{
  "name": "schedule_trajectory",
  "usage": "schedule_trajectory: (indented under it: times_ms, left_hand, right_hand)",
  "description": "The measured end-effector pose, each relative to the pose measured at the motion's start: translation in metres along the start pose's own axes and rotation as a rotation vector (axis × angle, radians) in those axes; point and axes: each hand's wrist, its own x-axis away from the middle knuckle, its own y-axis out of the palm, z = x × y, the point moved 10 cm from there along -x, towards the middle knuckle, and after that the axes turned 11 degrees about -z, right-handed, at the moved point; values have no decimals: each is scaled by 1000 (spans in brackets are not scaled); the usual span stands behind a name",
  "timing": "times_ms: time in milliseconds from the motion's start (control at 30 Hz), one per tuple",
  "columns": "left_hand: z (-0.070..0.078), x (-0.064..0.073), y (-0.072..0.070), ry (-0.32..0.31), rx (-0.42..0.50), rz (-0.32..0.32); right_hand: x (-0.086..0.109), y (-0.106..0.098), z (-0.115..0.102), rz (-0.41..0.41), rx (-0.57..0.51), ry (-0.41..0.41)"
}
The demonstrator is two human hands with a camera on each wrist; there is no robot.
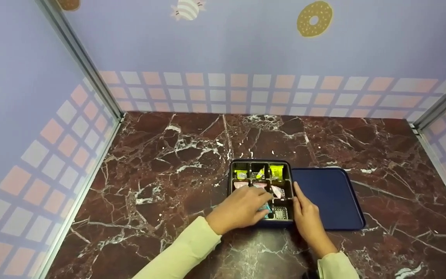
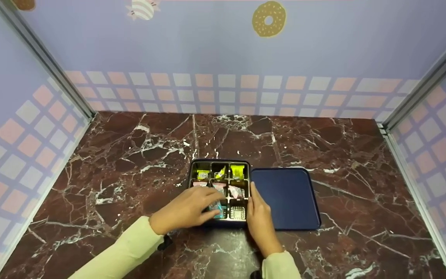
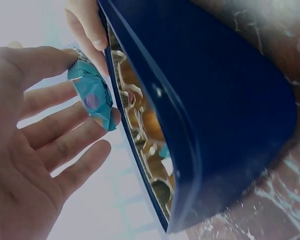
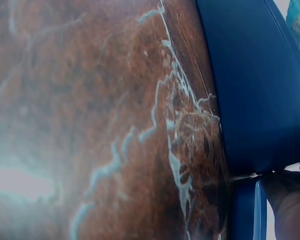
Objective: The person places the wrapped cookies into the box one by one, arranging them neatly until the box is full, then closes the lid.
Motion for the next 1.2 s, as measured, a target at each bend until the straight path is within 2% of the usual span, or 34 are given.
schedule_trajectory:
  times_ms: [367,567,800,967,1200]
  left_hand:
    - [13,-18,14,-21,17,-19]
    - [14,-23,14,-56,36,-10]
    - [21,-28,12,-38,-2,33]
    - [27,-33,13,-25,-77,58]
    - [31,-40,19,-48,-86,1]
  right_hand:
    - [0,-1,-2,14,11,-15]
    - [0,0,-3,1,0,-7]
    - [0,-1,-1,8,8,-2]
    - [0,-2,-1,15,7,-11]
    - [-1,0,1,-8,-19,20]
